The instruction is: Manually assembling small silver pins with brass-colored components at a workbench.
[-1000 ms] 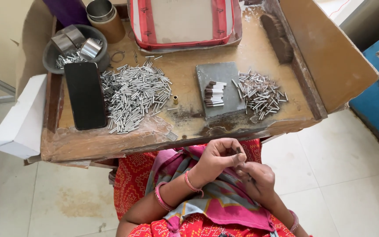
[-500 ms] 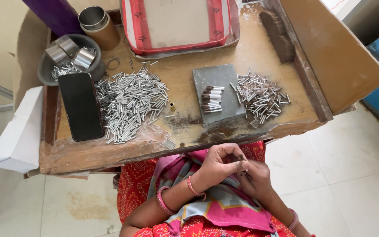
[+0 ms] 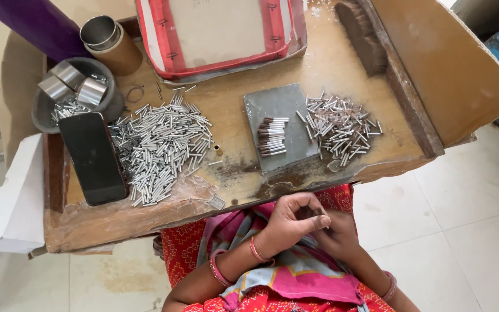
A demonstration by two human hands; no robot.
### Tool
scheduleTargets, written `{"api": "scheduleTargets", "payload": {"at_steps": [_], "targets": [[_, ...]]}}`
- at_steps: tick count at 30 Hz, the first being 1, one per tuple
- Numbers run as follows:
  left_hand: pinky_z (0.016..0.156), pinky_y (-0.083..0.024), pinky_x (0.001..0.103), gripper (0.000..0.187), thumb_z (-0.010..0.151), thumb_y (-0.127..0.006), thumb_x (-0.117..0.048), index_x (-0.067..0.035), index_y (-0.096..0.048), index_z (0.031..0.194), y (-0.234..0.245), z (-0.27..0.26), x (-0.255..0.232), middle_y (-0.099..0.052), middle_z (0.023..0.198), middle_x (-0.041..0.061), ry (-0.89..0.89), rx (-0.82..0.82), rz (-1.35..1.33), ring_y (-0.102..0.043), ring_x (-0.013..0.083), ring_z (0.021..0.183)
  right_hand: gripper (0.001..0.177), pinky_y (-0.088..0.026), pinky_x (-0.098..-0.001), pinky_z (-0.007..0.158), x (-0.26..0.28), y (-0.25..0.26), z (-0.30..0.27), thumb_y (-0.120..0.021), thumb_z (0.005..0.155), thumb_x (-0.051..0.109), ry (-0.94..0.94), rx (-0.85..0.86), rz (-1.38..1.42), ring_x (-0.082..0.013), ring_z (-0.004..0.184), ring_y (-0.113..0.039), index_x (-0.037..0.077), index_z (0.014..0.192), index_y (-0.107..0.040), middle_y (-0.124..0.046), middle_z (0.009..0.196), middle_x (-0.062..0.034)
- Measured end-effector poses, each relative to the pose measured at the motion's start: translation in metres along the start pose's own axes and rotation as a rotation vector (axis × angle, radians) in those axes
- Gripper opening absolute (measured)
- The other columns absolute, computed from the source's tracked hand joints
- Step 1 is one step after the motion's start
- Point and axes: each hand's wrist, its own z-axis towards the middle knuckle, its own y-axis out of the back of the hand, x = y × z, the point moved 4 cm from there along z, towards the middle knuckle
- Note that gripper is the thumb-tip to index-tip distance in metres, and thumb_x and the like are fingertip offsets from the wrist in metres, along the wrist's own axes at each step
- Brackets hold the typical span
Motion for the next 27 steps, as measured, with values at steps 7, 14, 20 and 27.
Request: {"api": "scheduleTargets", "payload": {"at_steps": [7, 14, 20, 27], "targets": [[0.07, -0.054, 0.022, 0.016, 0.097, -0.076, -0.01, -0.003, -0.063, 0.093, -0.006, 0.0, -0.008, -0.068, 0.087, 0.0, 0.069, -0.026, -0.22, -0.063, 0.006, 0.076, 0.022, -0.051, -0.0274, 0.063, -0.005, 0.003, -0.014, -0.068, 0.091, 0.011, 0.034, 0.03, 0.32, -0.0114, 0.071, -0.065, -0.005, 0.107, -0.067, -0.069, 0.081, -0.0071], [0.07, -0.053, 0.022, 0.012, 0.093, -0.074, 0.001, -0.002, -0.062, 0.09, -0.011, -0.005, -0.038, -0.064, 0.088, 0.001, -0.175, -0.111, 0.231, -0.064, 0.0073, 0.079, 0.009, -0.052, -0.0234, 0.068, 0.006, 0.013, -0.018, -0.067, 0.097, 0.004, 0.009, -0.154, 0.209, -0.0085, 0.075, -0.064, -0.001, 0.106, -0.068, -0.071, 0.084, -0.0046], [0.071, -0.049, 0.022, 0.01, 0.094, -0.076, 0.002, 0.0, -0.066, 0.091, -0.006, -0.008, -0.045, -0.064, 0.088, 0.002, -0.179, -0.116, 0.198, -0.059, 0.0065, 0.081, 0.015, -0.046, -0.0208, 0.059, 0.023, 0.018, -0.015, -0.074, 0.088, 0.004, 0.06, -0.141, -0.009, -0.0056, 0.063, -0.06, 0.002, 0.101, -0.069, -0.069, 0.078, -0.0031], [0.074, -0.052, 0.022, 0.009, 0.096, -0.073, -0.001, 0.0, -0.064, 0.094, -0.012, -0.008, -0.04, -0.065, 0.089, 0.0, -0.07, -0.017, 0.046, -0.065, 0.0069, 0.083, 0.01, -0.051, -0.023, 0.064, 0.038, 0.022, -0.008, -0.07, 0.095, 0.003, 0.11, -0.19, 0.061, -0.0076, 0.069, -0.065, 0.002, 0.105, -0.069, -0.07, 0.08, -0.0021]]}}
